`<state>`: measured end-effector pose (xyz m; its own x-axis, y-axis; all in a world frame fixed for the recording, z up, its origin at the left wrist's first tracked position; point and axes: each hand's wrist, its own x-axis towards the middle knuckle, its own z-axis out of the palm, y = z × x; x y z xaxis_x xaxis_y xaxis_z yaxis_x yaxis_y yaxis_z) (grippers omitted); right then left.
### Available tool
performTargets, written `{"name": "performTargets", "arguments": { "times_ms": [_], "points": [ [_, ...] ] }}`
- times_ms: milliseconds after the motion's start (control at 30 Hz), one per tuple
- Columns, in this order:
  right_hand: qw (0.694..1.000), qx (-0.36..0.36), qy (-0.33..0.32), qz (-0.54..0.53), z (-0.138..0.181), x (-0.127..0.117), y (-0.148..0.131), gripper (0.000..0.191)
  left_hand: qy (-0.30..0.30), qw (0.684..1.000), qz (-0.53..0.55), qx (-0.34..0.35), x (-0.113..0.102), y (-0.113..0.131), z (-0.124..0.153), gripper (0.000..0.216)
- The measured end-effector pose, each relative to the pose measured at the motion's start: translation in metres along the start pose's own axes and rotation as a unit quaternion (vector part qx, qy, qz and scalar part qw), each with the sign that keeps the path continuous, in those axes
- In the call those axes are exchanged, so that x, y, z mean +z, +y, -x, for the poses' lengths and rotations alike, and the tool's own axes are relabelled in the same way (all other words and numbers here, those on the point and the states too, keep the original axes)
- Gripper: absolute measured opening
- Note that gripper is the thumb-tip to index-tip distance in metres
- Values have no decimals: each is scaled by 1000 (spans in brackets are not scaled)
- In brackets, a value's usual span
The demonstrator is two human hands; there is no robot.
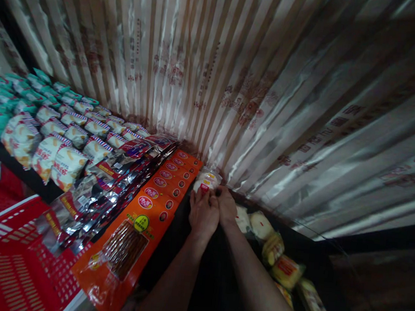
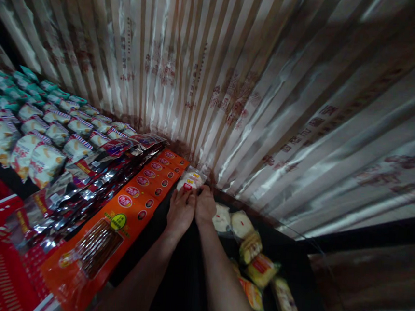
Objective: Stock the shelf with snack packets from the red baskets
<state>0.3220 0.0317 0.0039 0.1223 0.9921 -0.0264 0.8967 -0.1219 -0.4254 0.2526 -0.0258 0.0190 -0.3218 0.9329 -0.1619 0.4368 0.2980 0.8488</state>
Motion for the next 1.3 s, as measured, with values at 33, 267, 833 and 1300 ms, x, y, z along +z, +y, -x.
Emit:
{"name": "performTargets", "arguments": {
  "times_ms": [33,267,833,1300],
  "points": [
    [1000,-6,-6,-9,0,1,0,31,-4,1000,4,-5,0,0,0,44],
    [998,-19,37,-45,-8,10,4,26,-8,998,-17,57,5,-6,-8,44],
    [906,8,-24,-422,130,30,-15,42,268,904,331,-21,-84,-13,25,28],
    [982,-128,4,-135,170,59,-39,47,383,768,511,-47,-132,-49,42,19]
  ]
}}
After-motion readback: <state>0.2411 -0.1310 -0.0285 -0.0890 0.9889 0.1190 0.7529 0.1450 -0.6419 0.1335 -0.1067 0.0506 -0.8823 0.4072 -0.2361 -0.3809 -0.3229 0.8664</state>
